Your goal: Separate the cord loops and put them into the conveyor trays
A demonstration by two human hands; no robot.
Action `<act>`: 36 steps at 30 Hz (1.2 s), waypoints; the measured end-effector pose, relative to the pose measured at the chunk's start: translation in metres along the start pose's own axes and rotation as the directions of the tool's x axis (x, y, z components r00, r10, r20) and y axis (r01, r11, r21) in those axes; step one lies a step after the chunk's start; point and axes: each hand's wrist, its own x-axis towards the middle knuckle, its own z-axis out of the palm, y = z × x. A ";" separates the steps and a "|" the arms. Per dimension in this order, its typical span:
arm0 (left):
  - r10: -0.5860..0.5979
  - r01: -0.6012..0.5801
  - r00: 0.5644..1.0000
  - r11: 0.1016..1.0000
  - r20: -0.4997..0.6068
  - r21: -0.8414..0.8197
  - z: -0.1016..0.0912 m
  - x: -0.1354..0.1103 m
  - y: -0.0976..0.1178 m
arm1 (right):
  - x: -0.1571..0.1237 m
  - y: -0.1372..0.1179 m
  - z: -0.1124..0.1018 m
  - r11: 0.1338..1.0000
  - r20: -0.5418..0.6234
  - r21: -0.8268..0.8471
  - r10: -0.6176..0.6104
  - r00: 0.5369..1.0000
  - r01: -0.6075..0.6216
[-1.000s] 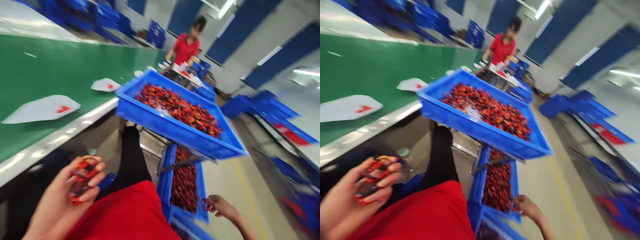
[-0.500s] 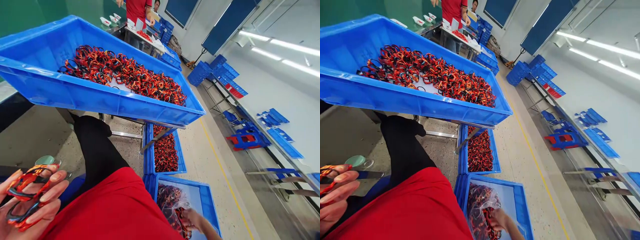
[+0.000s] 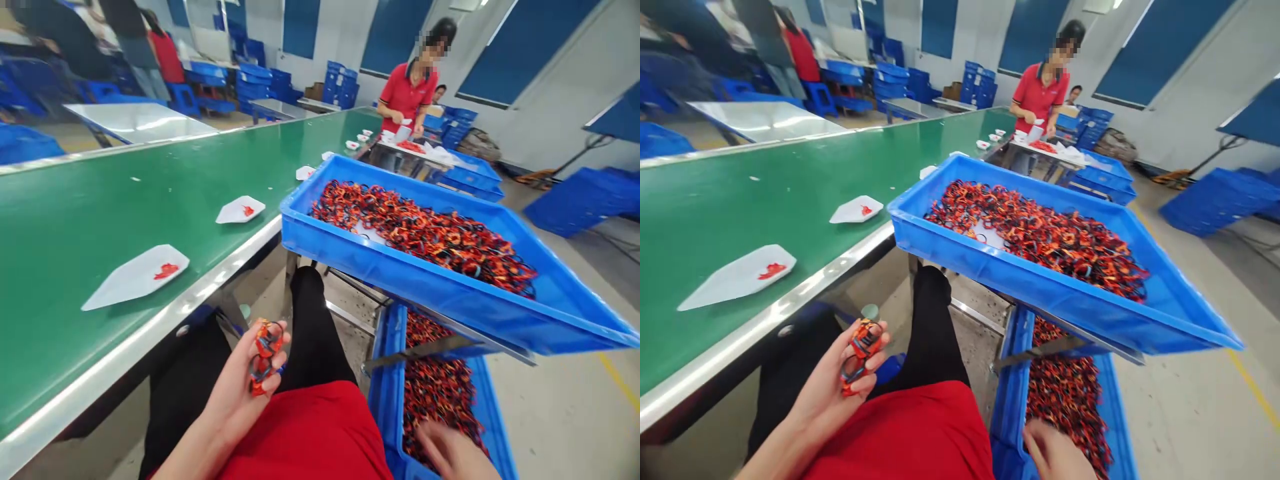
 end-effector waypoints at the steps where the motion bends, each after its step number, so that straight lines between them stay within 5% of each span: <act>1: 0.010 -0.010 1.000 1.000 0.000 -0.005 -0.003 -0.001 0.000 | 0.012 -0.026 0.011 0.989 0.069 0.011 -0.145 0.987 0.145; 4: 0.055 -0.055 0.998 0.998 -0.018 -0.019 -0.009 -0.006 -0.001 | 0.020 -0.119 0.055 0.855 0.182 0.178 -0.514 0.838 0.486; 7: 0.129 -0.135 0.987 0.989 -0.094 -0.061 -0.017 -0.011 0.001 | 0.005 -0.196 0.098 0.735 0.324 0.384 -0.674 0.664 0.559; 9: 0.189 -0.204 0.970 0.975 -0.155 -0.089 -0.024 -0.016 0.005 | -0.001 -0.223 0.120 0.707 0.374 0.469 -0.702 0.605 0.530; 11: 0.247 -0.269 0.951 0.958 -0.185 -0.101 -0.033 -0.022 0.010 | 0.001 -0.232 0.136 0.741 0.464 0.558 -0.651 0.601 0.372; 13: 0.303 -0.329 0.933 0.937 -0.194 -0.115 -0.041 -0.028 0.015 | 0.008 -0.233 0.148 0.769 0.591 0.633 -0.552 0.588 0.086; 16: 0.353 -0.387 0.910 0.912 -0.217 -0.139 -0.048 -0.037 0.023 | 0.014 -0.231 0.160 0.692 0.734 0.648 -0.457 0.502 -0.317; 19: 0.370 -0.410 0.900 0.898 -0.230 -0.160 -0.050 -0.043 0.027 | 0.014 -0.233 0.168 0.625 0.801 0.597 -0.425 0.422 -0.503; 31: 0.393 -0.463 0.873 0.852 -0.288 -0.242 -0.063 -0.052 0.034 | 0.008 -0.249 0.182 0.664 0.866 0.499 -0.370 0.336 -0.557; 33: 0.420 -0.491 0.860 0.837 -0.292 -0.241 -0.065 -0.058 0.036 | 0.005 -0.265 0.180 0.720 0.852 0.522 -0.410 0.327 -0.458; 36: 0.471 -0.547 0.822 0.809 -0.320 -0.215 -0.069 -0.071 0.041 | -0.004 -0.301 0.182 0.788 0.779 0.604 -0.552 0.296 -0.119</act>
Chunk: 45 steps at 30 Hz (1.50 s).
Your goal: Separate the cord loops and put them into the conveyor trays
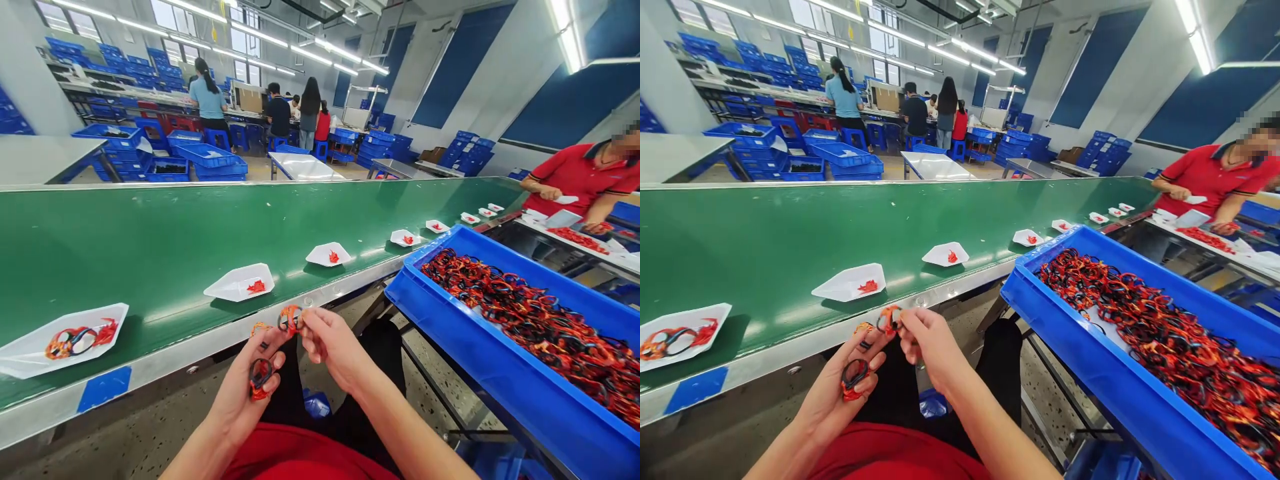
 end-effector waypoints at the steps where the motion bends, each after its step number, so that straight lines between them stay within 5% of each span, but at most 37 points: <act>1: 0.024 -0.024 1.000 1.000 -0.015 0.000 -0.001 -0.002 0.005 | 0.011 -0.008 0.009 0.988 0.035 -0.139 -0.070 0.997 0.074; 3: 0.077 -0.078 0.996 0.997 -0.047 -0.011 -0.004 -0.007 0.015 | 0.036 -0.019 0.028 0.865 0.119 -0.427 -0.234 0.965 0.263; 5: 0.126 -0.129 0.990 0.991 -0.066 -0.034 -0.006 -0.010 0.024 | 0.063 -0.024 0.046 0.607 0.209 -0.681 -0.374 0.903 0.409; 7: 0.155 -0.159 0.985 0.986 -0.074 -0.058 -0.008 -0.014 0.032 | 0.081 -0.024 0.059 0.323 0.285 -0.837 -0.430 0.857 0.441; 9: 0.167 -0.173 0.983 0.982 -0.082 -0.076 -0.009 -0.016 0.037 | 0.083 -0.022 0.064 0.184 0.327 -0.880 -0.433 0.840 0.438; 11: 0.178 -0.185 0.981 0.979 -0.081 -0.083 -0.008 -0.018 0.039 | 0.067 -0.019 0.062 0.247 0.332 -0.850 -0.434 0.837 0.465; 15: 0.183 -0.190 0.977 0.980 -0.105 -0.059 -0.005 -0.015 0.034 | 0.008 -0.007 0.051 0.539 0.335 -0.704 -0.322 0.885 0.463; 20: 0.178 -0.179 0.978 0.984 -0.106 -0.004 0.002 -0.010 0.024 | -0.025 0.020 0.041 0.539 0.279 -0.733 -0.318 0.906 0.415; 22: 0.178 -0.179 0.983 0.984 -0.047 -0.004 0.002 -0.012 0.021 | -0.022 0.027 0.036 0.748 0.160 -0.598 -0.239 0.958 0.287; 24: 0.179 -0.179 0.984 0.984 0.015 0.003 0.001 -0.015 0.018 | -0.018 0.029 0.029 0.964 0.081 -0.260 -0.035 0.996 0.055; 25: 0.180 -0.181 0.983 0.983 0.045 0.014 0.000 -0.016 0.016 | -0.016 0.029 0.026 0.996 0.086 -0.068 0.065 0.994 -0.059; 28: 0.180 -0.189 0.977 0.979 0.111 0.074 -0.002 -0.019 0.011 | -0.014 0.025 0.018 0.916 0.128 0.321 0.211 0.969 -0.242; 31: 0.181 -0.199 0.975 0.969 0.129 0.148 -0.001 -0.015 0.008 | -0.015 0.023 0.015 0.825 0.142 0.467 0.286 0.948 -0.319; 38: 0.184 -0.202 0.975 0.967 0.125 0.155 0.002 -0.006 0.005 | -0.014 0.024 0.016 0.748 0.159 0.562 0.320 0.934 -0.352; 45: 0.098 -0.095 0.994 0.994 0.045 -0.054 -0.003 -0.001 0.002 | -0.021 0.021 0.018 0.756 0.179 0.581 0.244 0.953 -0.303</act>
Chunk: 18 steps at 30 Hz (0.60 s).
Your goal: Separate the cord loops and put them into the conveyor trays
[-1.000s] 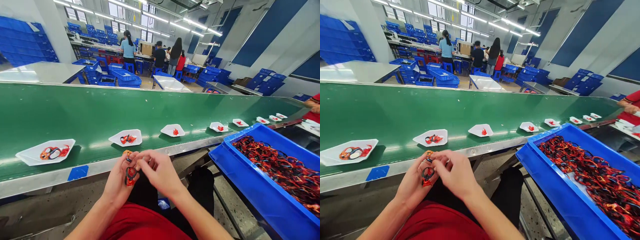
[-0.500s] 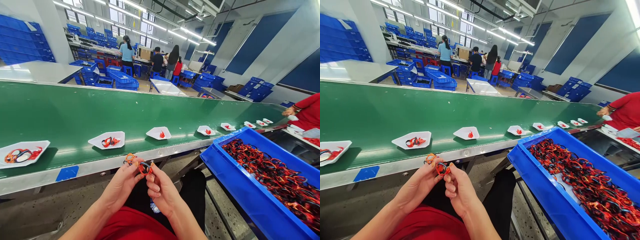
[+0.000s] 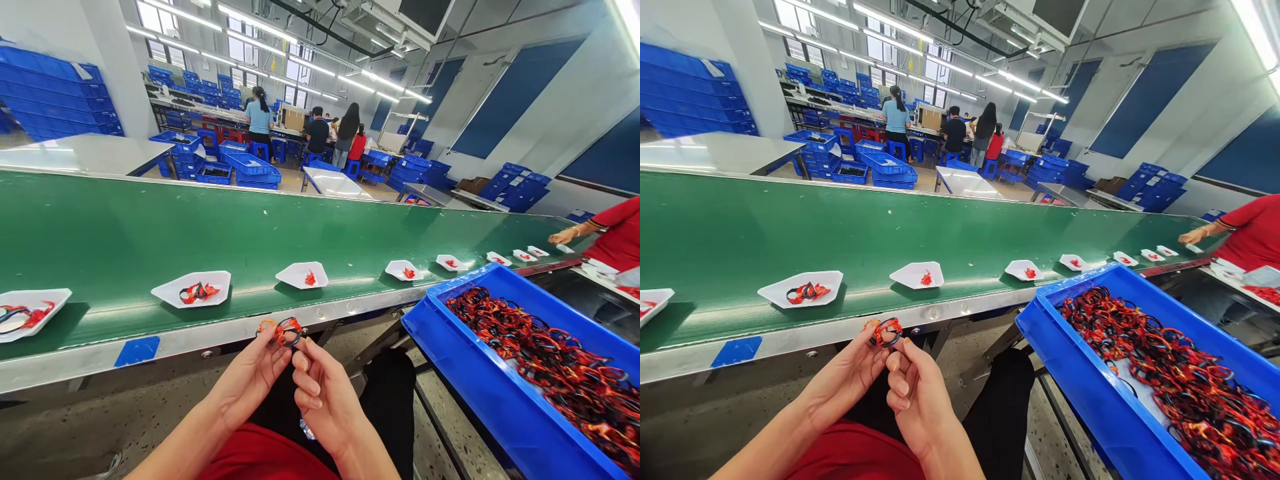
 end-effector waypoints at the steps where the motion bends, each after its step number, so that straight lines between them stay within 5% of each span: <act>1: -0.005 0.005 1.000 1.000 -0.004 -0.031 -0.001 0.001 -0.001 | -0.001 0.000 0.000 1.000 0.005 -0.004 -0.008 1.000 0.008; 13: -0.017 0.021 0.999 0.993 0.037 -0.114 -0.004 0.007 -0.005 | 0.004 0.003 0.005 0.993 -0.030 -0.088 -0.076 0.997 0.073; 18: 0.008 -0.013 0.999 0.989 -0.031 -0.151 -0.003 0.007 -0.003 | 0.019 -0.002 0.009 0.919 -0.014 -0.342 -0.215 0.976 0.198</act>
